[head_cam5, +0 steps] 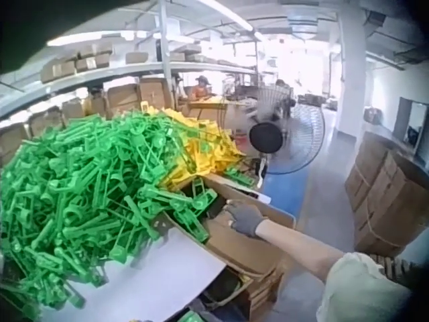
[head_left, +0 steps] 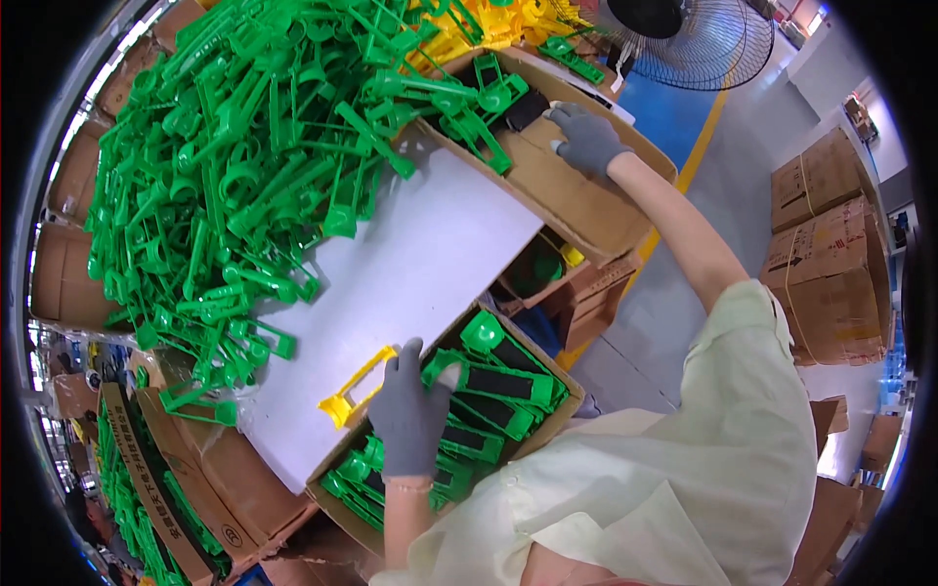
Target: Assembling green plastic stakes with solar panel components in a factory production line.
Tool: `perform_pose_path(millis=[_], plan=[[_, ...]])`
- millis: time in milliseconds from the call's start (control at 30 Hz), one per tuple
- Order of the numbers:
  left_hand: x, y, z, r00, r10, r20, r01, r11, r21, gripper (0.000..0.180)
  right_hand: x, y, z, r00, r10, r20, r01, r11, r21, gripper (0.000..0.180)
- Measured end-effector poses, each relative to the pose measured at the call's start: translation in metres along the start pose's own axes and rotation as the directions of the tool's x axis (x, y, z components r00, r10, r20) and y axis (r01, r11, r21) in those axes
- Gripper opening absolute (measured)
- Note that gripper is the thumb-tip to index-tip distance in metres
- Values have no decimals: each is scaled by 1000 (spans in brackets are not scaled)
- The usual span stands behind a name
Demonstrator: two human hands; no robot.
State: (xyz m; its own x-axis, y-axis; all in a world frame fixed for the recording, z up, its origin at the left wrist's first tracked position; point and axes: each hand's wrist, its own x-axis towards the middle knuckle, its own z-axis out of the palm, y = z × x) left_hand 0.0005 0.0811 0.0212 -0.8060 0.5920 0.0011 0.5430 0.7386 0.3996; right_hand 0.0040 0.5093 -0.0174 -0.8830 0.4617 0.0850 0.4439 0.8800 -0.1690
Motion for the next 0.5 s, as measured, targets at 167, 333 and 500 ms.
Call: perform_pose_path(millis=[167, 333, 500], plan=[[-3, -24, -5, 988, -81, -135, 66, 991, -115, 30, 69, 14, 32, 993, -121, 1, 118, 959, -257, 71], [-6, -40, -3, 980, -119, -157, 95, 984, -149, 28, 100, 7, 20, 929, -370, -21, 361, 915, -182, 87], [32, -11, -3, 981, -29, -194, -26, 962, -273, 24, 123, 3, 8, 899, -406, 162, 436, 858, -271, 107]])
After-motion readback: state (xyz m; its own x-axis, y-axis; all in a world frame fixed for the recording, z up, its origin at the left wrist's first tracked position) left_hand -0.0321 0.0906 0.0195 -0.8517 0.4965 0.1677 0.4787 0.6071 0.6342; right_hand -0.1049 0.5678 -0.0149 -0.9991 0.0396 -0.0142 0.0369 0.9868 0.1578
